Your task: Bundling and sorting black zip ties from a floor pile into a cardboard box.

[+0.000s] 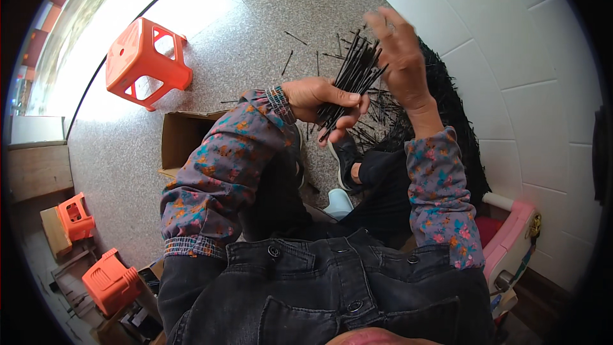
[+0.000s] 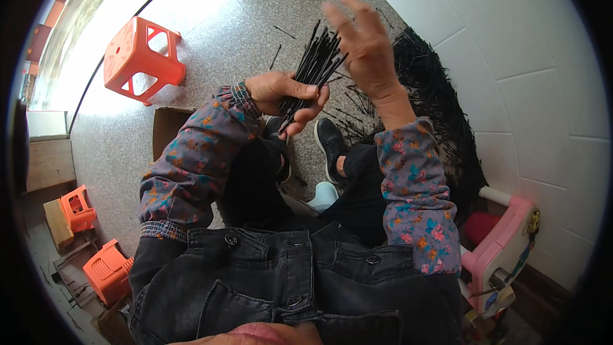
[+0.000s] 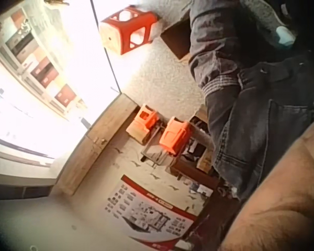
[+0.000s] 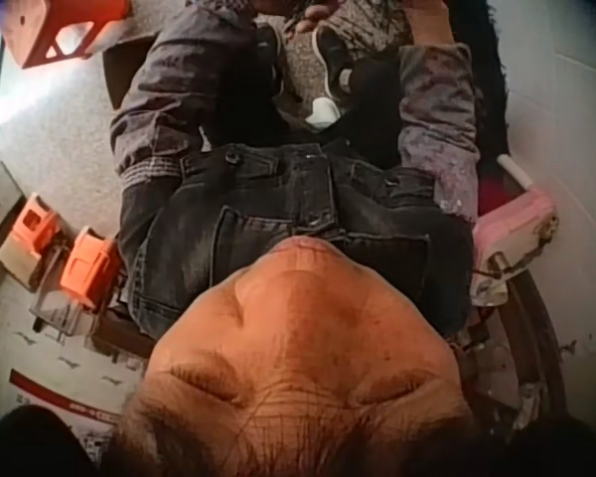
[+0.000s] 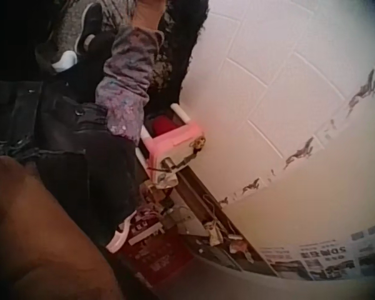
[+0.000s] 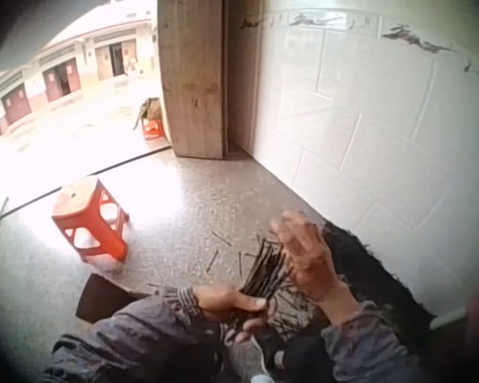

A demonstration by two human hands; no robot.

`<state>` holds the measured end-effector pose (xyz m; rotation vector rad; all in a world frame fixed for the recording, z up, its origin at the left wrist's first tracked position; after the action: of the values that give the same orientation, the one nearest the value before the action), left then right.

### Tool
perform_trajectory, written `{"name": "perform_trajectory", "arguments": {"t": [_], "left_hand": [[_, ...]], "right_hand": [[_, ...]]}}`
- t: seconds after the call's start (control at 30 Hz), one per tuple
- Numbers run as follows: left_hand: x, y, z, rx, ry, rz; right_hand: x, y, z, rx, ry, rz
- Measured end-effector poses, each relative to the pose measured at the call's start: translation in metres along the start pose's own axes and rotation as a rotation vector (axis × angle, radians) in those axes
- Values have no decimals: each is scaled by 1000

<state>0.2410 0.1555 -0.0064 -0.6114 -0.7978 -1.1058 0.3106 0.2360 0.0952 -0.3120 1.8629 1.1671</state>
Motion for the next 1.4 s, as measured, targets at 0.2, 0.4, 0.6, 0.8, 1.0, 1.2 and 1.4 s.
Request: {"name": "perform_trajectory", "arguments": {"t": [0.2,0.4,0.6,0.8,1.0,1.2,1.4], "left_hand": [[-16,-7,29,168,191,225],[-32,-6,42,249,380,384],[-40,-8,39,213,464,474],[-29,-8,47,226,451,482],[-39,-15,52,327,360,526],[-40,-19,59,449,309,594],[-44,-28,67,512,343,655]], "right_hand": [[19,-22,57,633,831,-4],[59,-23,30,674,1458,-295],[85,-25,-2,650,1424,-556],[82,-32,16,809,1594,-344],[69,-21,15,741,1576,-244],[67,-19,17,701,1545,-267],[59,-21,26,741,1499,-178]]}}
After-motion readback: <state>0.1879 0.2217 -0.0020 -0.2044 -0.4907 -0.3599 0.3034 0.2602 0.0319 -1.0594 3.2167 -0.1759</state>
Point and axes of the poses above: each hand's wrist, its own y-axis towards the middle knuckle, its own x-axis out of the palm, z = x × y, the point moved 8 cm from there along y, towards the middle knuckle, and after that the axes turned 8 degrees about -z, right-handed, at the moved point
